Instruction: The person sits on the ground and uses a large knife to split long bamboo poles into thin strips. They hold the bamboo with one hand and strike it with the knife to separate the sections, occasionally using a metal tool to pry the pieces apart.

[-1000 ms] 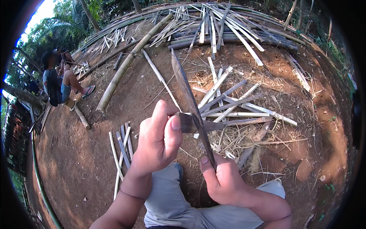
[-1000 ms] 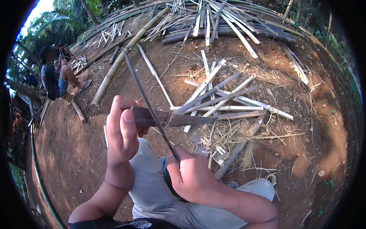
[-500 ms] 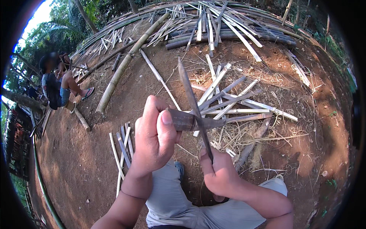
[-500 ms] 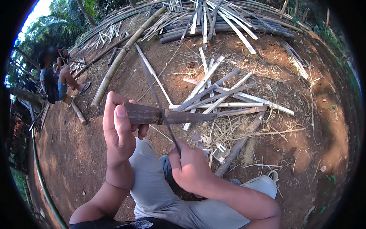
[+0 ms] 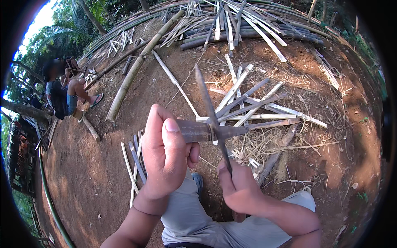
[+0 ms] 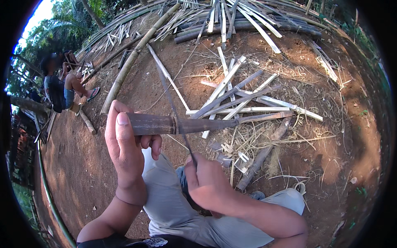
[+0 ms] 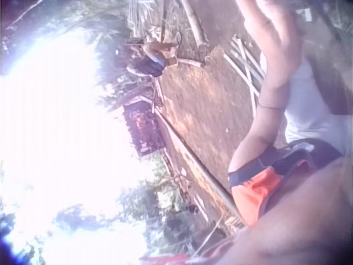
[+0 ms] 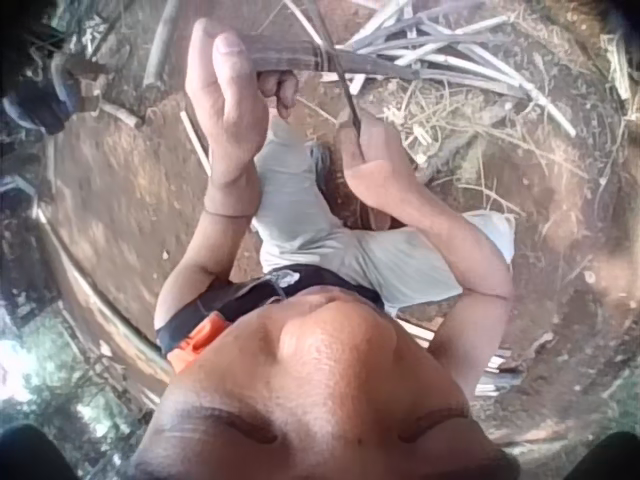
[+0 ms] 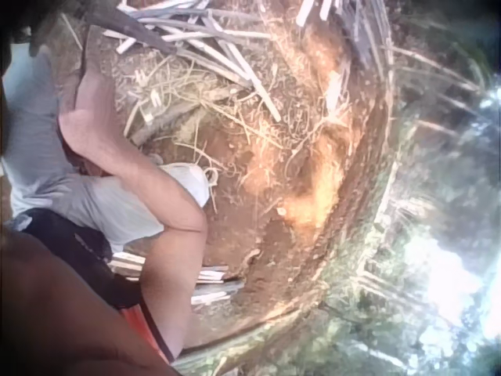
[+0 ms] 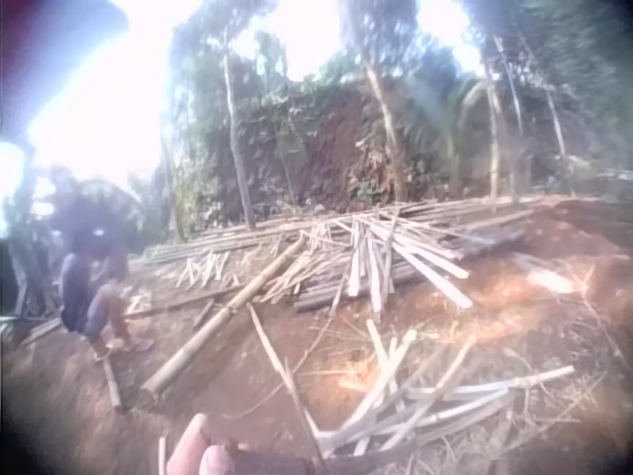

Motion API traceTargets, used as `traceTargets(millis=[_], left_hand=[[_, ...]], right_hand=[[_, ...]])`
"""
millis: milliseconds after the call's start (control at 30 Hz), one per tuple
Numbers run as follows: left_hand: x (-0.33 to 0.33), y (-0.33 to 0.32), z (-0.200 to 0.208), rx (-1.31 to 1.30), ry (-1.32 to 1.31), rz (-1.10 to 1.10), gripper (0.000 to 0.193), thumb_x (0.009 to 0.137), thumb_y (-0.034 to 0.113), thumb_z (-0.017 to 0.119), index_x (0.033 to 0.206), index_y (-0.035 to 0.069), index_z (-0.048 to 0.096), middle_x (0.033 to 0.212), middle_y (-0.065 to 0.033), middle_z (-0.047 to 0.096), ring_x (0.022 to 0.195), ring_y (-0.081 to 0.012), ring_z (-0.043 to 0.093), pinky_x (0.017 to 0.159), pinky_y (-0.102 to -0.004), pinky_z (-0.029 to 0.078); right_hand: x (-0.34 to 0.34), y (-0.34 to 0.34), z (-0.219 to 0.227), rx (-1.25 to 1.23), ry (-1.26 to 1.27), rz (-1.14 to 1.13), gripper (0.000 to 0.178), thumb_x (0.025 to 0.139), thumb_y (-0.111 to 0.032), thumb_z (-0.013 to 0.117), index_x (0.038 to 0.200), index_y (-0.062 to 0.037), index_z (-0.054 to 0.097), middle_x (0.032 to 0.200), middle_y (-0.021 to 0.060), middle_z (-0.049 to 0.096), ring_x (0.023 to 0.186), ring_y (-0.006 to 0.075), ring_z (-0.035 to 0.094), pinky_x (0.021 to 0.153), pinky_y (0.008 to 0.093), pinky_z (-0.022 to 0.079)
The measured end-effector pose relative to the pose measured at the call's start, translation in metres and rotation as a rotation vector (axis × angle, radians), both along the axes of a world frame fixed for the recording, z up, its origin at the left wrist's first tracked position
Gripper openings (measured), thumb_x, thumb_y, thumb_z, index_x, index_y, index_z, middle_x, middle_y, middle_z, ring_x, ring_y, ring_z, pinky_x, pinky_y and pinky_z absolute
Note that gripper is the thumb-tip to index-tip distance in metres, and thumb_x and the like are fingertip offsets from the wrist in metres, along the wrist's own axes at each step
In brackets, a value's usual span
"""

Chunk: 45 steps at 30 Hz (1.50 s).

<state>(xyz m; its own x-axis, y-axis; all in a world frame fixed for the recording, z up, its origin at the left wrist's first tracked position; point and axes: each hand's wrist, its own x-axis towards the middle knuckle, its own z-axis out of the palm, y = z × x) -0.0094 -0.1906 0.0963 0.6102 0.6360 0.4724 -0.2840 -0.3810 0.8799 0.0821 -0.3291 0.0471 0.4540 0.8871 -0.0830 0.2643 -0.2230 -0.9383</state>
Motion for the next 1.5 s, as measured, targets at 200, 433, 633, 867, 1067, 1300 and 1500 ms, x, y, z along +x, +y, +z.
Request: traceTargets(millis=[200, 433, 633, 867, 1067, 1300, 1500], left_hand=[[0.010, -0.001, 0.003, -0.117, -0.015, -0.003, 0.030, 0.106, 0.030, 0.032, 0.090, 0.006, 0.037, 0.059, -0.0022, 0.048, 0.043, -0.0054, 0.043, 0.040, -0.0193, 0.035], [0.009, -0.008, 0.005, -0.090, 0.010, 0.073, 0.028, 0.106, 0.028, 0.033, 0.090, 0.006, 0.039, 0.059, -0.0008, 0.046, 0.045, -0.0040, 0.041, 0.041, -0.0197, 0.035], [0.000, -0.015, 0.004, 0.007, 0.064, 0.159, 0.031, 0.104, 0.035, 0.038, 0.090, 0.007, 0.041, 0.062, 0.0009, 0.044, 0.047, -0.0026, 0.034, 0.042, -0.0191, 0.028], [0.010, -0.013, 0.004, -0.125, -0.035, -0.005, 0.026, 0.106, 0.028, 0.036, 0.091, 0.007, 0.040, 0.066, 0.0017, 0.045, 0.052, -0.0015, 0.035, 0.045, -0.0186, 0.030], [0.011, -0.014, 0.003, -0.208, -0.094, -0.033, 0.025, 0.106, 0.027, 0.036, 0.090, 0.007, 0.039, 0.065, 0.0018, 0.044, 0.051, -0.0011, 0.035, 0.044, -0.0184, 0.031], [0.010, -0.004, 0.000, -0.219, -0.107, -0.008, 0.027, 0.107, 0.027, 0.036, 0.089, 0.008, 0.038, 0.063, 0.0013, 0.041, 0.045, -0.0018, 0.030, 0.041, -0.0201, 0.030], [0.000, -0.003, -0.004, -0.169, -0.088, 0.017, 0.026, 0.107, 0.027, 0.035, 0.089, 0.008, 0.039, 0.062, 0.0027, 0.039, 0.045, -0.0017, 0.030, 0.041, -0.0194, 0.030]], right_hand=[[0.007, 0.003, -0.002, 0.095, 0.013, 0.113, 0.018, 0.093, -0.012, 0.054, 0.095, 0.0060, 0.050, 0.058, 0.0251, 0.055, 0.059, 0.0458, 0.062, 0.053, 0.0486, 0.045], [0.006, 0.006, 0.003, 0.115, -0.064, 0.086, 0.015, 0.090, -0.007, 0.052, 0.090, 0.0070, 0.052, 0.061, 0.0272, 0.057, 0.062, 0.0461, 0.062, 0.055, 0.0498, 0.047], [0.024, 0.017, -0.021, -0.119, -0.028, 0.016, 0.020, 0.094, -0.010, 0.049, 0.085, 0.0067, 0.053, 0.064, 0.0275, 0.058, 0.065, 0.0470, 0.062, 0.060, 0.0511, 0.047], [0.014, 0.001, -0.012, -0.120, 0.139, 0.018, 0.018, 0.093, -0.011, 0.051, 0.090, 0.0066, 0.054, 0.066, 0.0265, 0.060, 0.066, 0.0455, 0.063, 0.061, 0.0511, 0.048], [0.003, 0.003, -0.008, 0.158, -0.046, 0.027, 0.019, 0.098, -0.010, 0.046, 0.088, 0.0032, 0.054, 0.060, 0.0179, 0.056, 0.058, 0.0313, 0.063, 0.055, 0.0404, 0.043], [0.000, 0.005, -0.021, 0.081, -0.011, -0.015, 0.030, 0.102, -0.019, 0.042, 0.082, 0.0016, 0.051, 0.054, 0.0143, 0.048, 0.047, 0.0245, 0.049, 0.052, 0.0402, 0.041], [-0.018, 0.000, -0.021, 0.344, -0.160, 0.062, 0.041, 0.103, -0.027, 0.039, 0.076, 0.0018, 0.052, 0.056, 0.0101, 0.053, 0.049, 0.0233, 0.053, 0.052, 0.0394, 0.041]])
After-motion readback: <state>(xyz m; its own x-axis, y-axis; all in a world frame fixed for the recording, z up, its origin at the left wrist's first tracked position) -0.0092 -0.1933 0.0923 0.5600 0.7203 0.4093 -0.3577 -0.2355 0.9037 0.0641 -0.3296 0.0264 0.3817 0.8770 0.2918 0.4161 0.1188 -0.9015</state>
